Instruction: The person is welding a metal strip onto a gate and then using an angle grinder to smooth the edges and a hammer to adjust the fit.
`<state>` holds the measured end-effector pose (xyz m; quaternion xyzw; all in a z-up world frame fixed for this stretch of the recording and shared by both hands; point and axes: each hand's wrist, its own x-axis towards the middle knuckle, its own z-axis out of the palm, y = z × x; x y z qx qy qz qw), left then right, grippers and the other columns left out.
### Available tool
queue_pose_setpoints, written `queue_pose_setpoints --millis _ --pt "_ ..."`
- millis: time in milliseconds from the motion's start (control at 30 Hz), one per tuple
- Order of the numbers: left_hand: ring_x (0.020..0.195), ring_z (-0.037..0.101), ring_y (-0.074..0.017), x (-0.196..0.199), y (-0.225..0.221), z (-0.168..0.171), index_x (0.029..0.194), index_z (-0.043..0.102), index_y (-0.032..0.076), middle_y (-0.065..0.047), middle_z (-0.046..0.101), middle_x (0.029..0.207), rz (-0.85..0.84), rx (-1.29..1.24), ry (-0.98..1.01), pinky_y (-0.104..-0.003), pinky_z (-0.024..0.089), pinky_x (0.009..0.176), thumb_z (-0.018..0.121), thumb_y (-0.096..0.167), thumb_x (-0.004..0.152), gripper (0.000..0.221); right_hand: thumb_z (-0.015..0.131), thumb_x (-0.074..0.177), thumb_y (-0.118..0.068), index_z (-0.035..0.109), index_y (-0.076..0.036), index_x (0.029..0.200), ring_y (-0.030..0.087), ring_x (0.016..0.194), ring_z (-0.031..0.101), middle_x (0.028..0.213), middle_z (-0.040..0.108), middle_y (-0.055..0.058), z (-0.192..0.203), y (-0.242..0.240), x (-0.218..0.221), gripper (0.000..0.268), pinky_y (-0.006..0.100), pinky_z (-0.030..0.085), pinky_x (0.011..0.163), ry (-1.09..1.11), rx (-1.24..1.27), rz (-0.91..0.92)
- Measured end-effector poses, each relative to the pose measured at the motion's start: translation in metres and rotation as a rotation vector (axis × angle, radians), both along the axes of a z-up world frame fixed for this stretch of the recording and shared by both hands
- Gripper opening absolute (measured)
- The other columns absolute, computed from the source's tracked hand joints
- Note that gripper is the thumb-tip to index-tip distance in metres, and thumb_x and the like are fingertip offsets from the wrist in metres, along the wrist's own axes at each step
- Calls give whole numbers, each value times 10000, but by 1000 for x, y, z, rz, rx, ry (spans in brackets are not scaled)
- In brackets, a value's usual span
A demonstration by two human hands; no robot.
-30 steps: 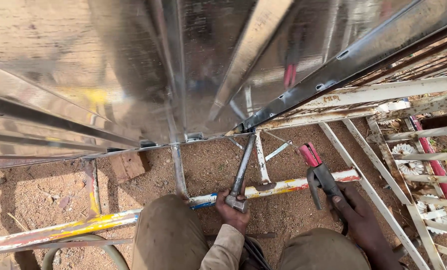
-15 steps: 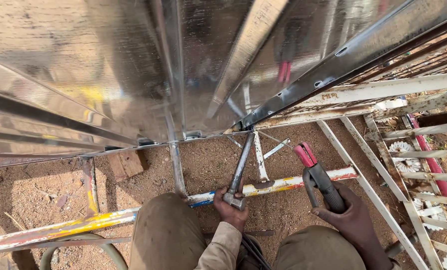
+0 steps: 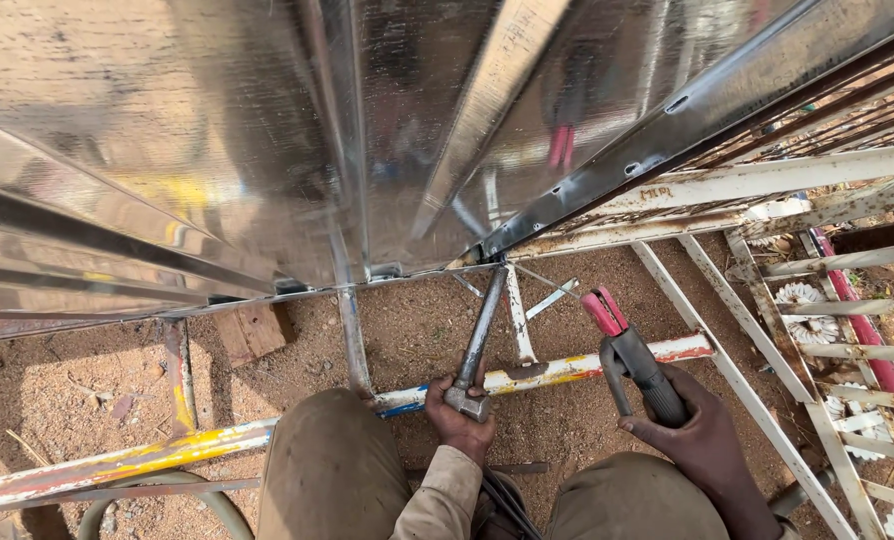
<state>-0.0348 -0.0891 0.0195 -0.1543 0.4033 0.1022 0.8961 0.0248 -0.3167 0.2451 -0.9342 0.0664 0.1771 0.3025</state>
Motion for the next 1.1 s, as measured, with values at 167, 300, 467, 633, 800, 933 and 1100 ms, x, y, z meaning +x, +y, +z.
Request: queue_pose_setpoints --millis 167,300,467,633,800,933,1100 --pt "1155 715 -375 3 2 4 949 583 46 -129 727 1299 15 23 15 -229 534 474 626 148 806 181 966 588 -285 657 -26 1276 132 705 684 846 729 93 0 1 -2 798 329 580 653 -29 15 -2" --pt "787 609 -212 -5 -11 -43 1210 689 46 -337 693 1331 -15 -93 -133 -260 540 497 638 211 844 405 980 603 -290 680 -39 1280 133 664 615 800 695 101 0 0 -2 782 337 531 607 -18 -28 -6" --pt "866 831 -242 3 7 16 903 563 107 -63 709 1282 -66 19 67 -228 495 466 605 184 797 138 957 571 -248 673 -26 1278 122 770 660 910 730 87 0 -1 -3 794 310 560 696 -76 38 39" --pt "882 752 -255 2 2 1 941 595 77 -131 743 1273 -31 11 2 -223 530 470 620 183 801 177 962 562 -258 667 -23 1273 133 825 709 971 768 103 -6 -4 -2 804 315 586 758 -77 32 47" --pt "875 668 -208 -1 -1 -15 1116 688 34 -232 745 1274 -40 7 -83 -227 528 465 621 209 815 354 963 567 -256 666 -20 1278 143 818 716 964 773 116 -2 0 -1 807 321 596 755 -53 24 27" --pt "1061 736 -283 1 0 -10 1103 616 71 -97 721 1296 -39 -21 -12 -226 514 487 590 195 822 308 962 571 -242 672 -16 1270 136 787 692 930 762 112 -1 0 -1 790 316 588 721 -42 28 18" --pt "1082 704 -276 2 1 -9 1135 683 47 -131 727 1260 -32 -52 -45 -230 522 463 586 191 817 363 961 576 -233 670 -18 1259 102 738 654 860 714 59 -3 -3 -4 774 293 561 663 -64 50 30"
